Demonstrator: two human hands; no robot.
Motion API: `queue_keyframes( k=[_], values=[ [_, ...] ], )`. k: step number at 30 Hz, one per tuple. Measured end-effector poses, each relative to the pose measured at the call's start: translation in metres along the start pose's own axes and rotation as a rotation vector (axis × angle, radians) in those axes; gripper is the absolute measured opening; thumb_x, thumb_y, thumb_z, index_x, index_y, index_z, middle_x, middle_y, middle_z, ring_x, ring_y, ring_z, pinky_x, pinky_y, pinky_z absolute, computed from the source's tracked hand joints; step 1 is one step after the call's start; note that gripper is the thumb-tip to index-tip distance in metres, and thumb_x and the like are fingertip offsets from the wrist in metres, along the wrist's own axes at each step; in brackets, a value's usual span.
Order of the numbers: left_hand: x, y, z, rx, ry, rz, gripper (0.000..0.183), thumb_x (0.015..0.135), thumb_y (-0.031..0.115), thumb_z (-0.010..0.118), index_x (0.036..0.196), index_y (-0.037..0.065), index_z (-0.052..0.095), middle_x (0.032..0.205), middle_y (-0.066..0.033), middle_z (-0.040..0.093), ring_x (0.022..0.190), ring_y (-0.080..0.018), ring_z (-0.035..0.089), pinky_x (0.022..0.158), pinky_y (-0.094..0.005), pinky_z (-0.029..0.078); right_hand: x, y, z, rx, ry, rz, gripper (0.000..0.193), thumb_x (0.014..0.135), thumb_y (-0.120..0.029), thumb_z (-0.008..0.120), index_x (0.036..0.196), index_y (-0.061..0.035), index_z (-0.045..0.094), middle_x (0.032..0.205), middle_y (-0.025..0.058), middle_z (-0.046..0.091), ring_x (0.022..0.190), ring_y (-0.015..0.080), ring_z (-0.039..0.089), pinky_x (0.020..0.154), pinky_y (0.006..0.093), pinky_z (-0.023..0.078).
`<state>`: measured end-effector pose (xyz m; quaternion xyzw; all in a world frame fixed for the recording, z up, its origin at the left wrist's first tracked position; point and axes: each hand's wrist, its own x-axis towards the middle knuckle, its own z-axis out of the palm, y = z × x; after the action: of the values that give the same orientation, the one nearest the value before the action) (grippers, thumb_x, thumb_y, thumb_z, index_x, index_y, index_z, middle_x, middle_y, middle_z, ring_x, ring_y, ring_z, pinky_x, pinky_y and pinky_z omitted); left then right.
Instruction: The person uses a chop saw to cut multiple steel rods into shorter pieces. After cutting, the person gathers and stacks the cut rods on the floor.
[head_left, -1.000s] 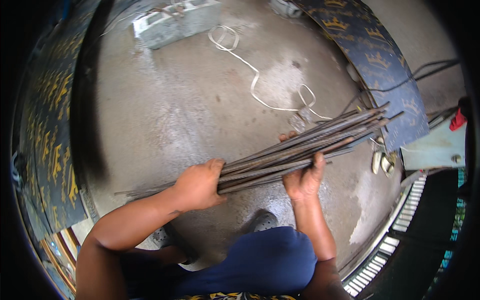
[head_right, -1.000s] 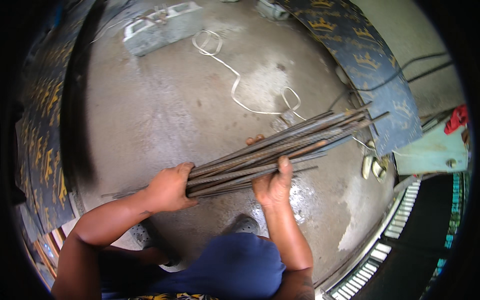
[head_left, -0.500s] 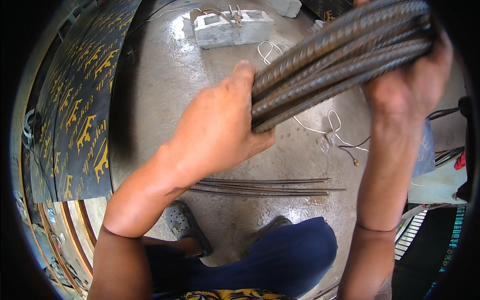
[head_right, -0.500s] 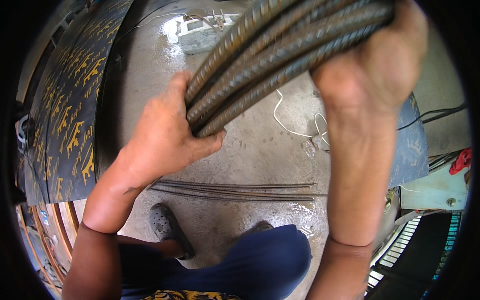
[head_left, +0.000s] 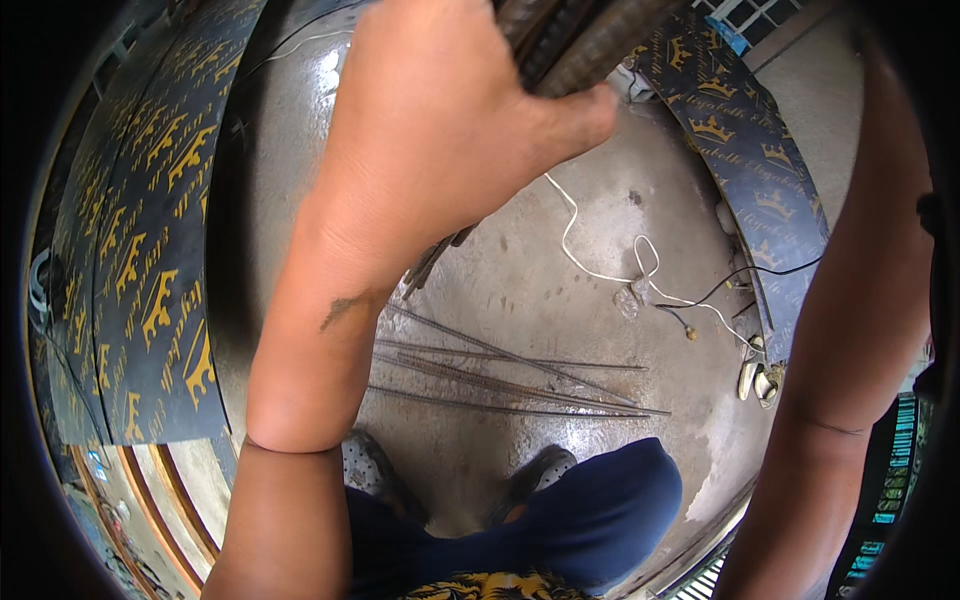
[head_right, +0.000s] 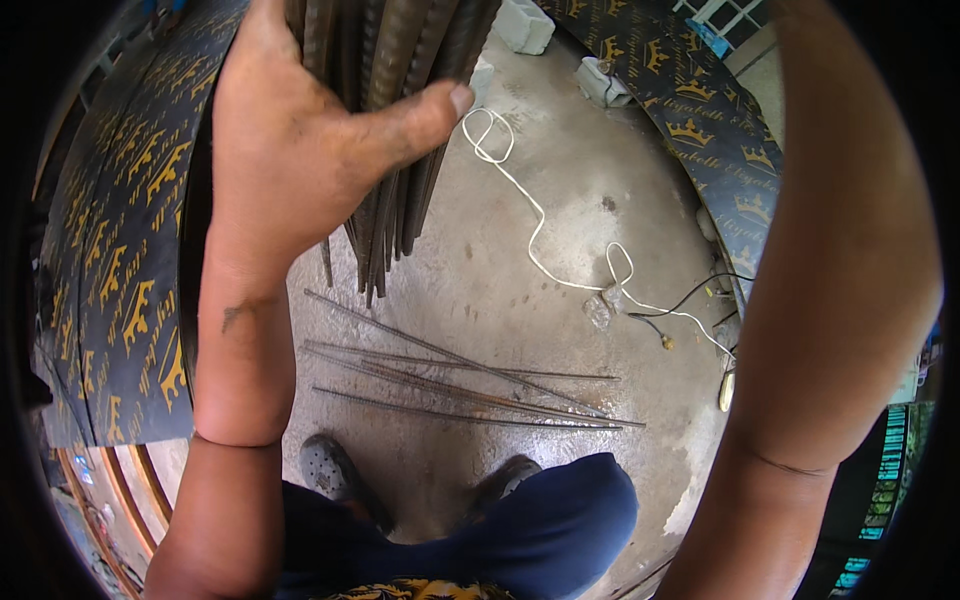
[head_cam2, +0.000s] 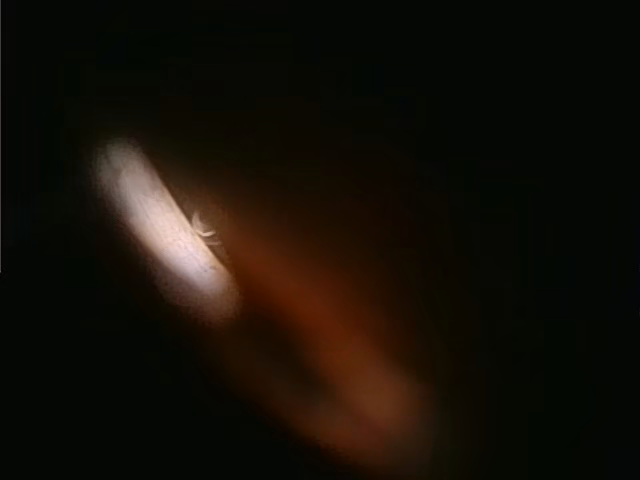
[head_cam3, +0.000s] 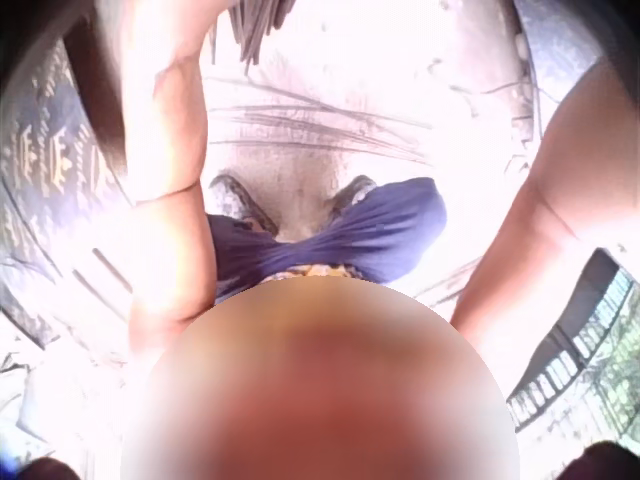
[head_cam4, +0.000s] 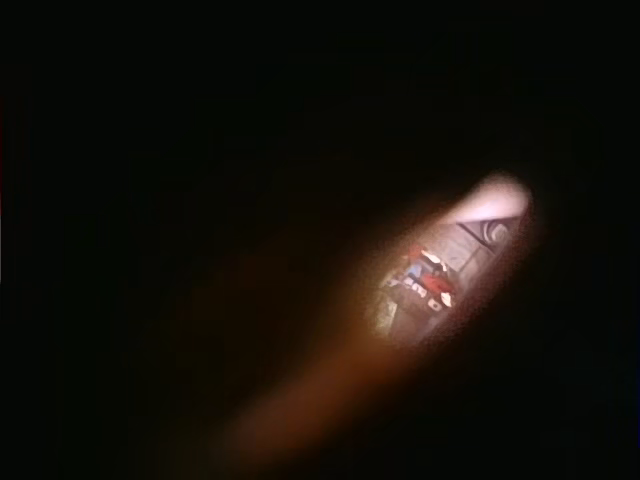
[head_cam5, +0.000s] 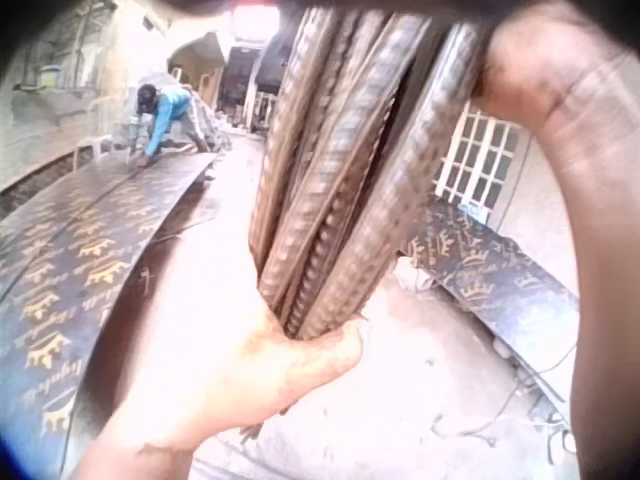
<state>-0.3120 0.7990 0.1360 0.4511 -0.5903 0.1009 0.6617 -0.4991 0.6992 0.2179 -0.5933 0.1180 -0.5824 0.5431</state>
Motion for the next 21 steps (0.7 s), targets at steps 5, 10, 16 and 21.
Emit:
queue_keyframes(
  k=[5, 10, 16, 21],
  values=[
    [-0.022, -0.063, 0.005, 0.218, -0.097, -0.189, 0.055, 0.078, 0.030, 0.096, 0.113, -0.003, 0.069, 0.095, -0.0098, 0.078, 0.087, -0.0134, 0.073, 0.081, -0.0317, 0.059, -0.043, 0.044, 0.027, -0.103, 0.006, 0.014, 0.062, 0.091, -0.053, 0.069, 0.118, 0.0033, 0.066, 0.112, 0.0253, 0.072, 0.106, 0.0381, 0.071, 0.099, 0.0477, 0.057],
    [-0.041, -0.112, 0.022, -0.264, 0.023, -0.433, 0.070, 0.071, 0.031, 0.098, 0.119, -0.002, 0.062, 0.101, -0.0110, 0.076, 0.088, -0.0206, 0.073, 0.082, -0.0348, 0.060, -0.009, 0.128, 0.078, -0.164, -0.116, -0.006, 0.064, 0.089, -0.053, 0.072, 0.116, 0.0038, 0.065, 0.109, 0.0247, 0.073, 0.104, 0.0372, 0.073, 0.098, 0.0466, 0.057],
    [-0.053, -0.150, -0.014, -0.345, -0.137, -0.454, 0.082, 0.069, 0.017, 0.094, 0.137, 0.000, 0.051, 0.126, -0.0106, 0.065, 0.115, -0.0224, 0.065, 0.103, -0.0387, 0.054, -0.001, 0.177, 0.101, -0.166, -0.220, -0.111, 0.066, 0.086, -0.054, 0.076, 0.114, 0.0043, 0.065, 0.106, 0.0240, 0.073, 0.100, 0.0362, 0.074, 0.096, 0.0453, 0.059],
    [-0.043, -0.221, -0.079, -0.564, -0.149, -0.581, 0.080, 0.073, 0.026, 0.090, 0.139, 0.001, 0.054, 0.132, -0.0117, 0.064, 0.123, -0.0264, 0.062, 0.110, -0.0440, 0.048, 0.009, 0.188, 0.129, -0.650, -0.386, -0.180, 0.094, 0.078, -0.062, 0.078, 0.129, 0.0148, 0.059, 0.118, 0.0334, 0.071, 0.114, 0.0419, 0.071, 0.103, 0.0454, 0.055]
  ],
)
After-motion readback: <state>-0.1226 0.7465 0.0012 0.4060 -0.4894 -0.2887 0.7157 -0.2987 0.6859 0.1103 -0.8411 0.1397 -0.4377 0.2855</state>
